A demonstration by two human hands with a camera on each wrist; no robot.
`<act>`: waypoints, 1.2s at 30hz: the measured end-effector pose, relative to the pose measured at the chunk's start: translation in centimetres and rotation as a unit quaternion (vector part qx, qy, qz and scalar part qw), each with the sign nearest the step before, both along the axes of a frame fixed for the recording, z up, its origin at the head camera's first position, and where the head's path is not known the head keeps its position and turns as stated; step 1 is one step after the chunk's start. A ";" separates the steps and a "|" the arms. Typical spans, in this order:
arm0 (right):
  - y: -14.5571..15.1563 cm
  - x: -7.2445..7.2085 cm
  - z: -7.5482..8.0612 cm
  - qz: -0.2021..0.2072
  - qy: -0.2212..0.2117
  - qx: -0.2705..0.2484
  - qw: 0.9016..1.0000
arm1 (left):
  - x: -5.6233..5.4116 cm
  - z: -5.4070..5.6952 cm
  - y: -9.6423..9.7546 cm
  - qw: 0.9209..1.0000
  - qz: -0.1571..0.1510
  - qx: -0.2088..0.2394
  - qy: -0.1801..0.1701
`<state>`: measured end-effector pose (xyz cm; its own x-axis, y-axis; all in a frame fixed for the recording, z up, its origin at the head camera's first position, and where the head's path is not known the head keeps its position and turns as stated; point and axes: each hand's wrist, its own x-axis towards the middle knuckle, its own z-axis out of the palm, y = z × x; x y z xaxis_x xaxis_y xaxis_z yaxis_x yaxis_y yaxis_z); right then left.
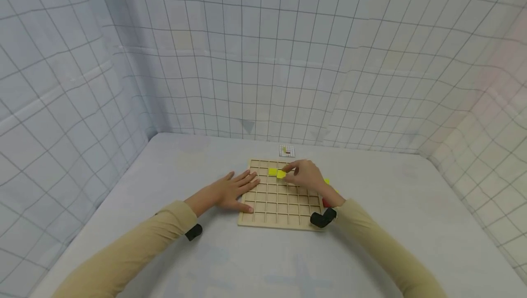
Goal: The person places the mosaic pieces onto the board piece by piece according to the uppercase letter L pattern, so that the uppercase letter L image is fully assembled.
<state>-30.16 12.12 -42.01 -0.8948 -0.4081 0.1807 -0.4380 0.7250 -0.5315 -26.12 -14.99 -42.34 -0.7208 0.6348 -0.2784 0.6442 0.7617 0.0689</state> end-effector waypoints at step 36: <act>-2.2 -0.5 -0.7 0.026 -0.023 0.051 0.998 | 0.0 -0.1 -0.1 1.000 0.001 0.000 -0.005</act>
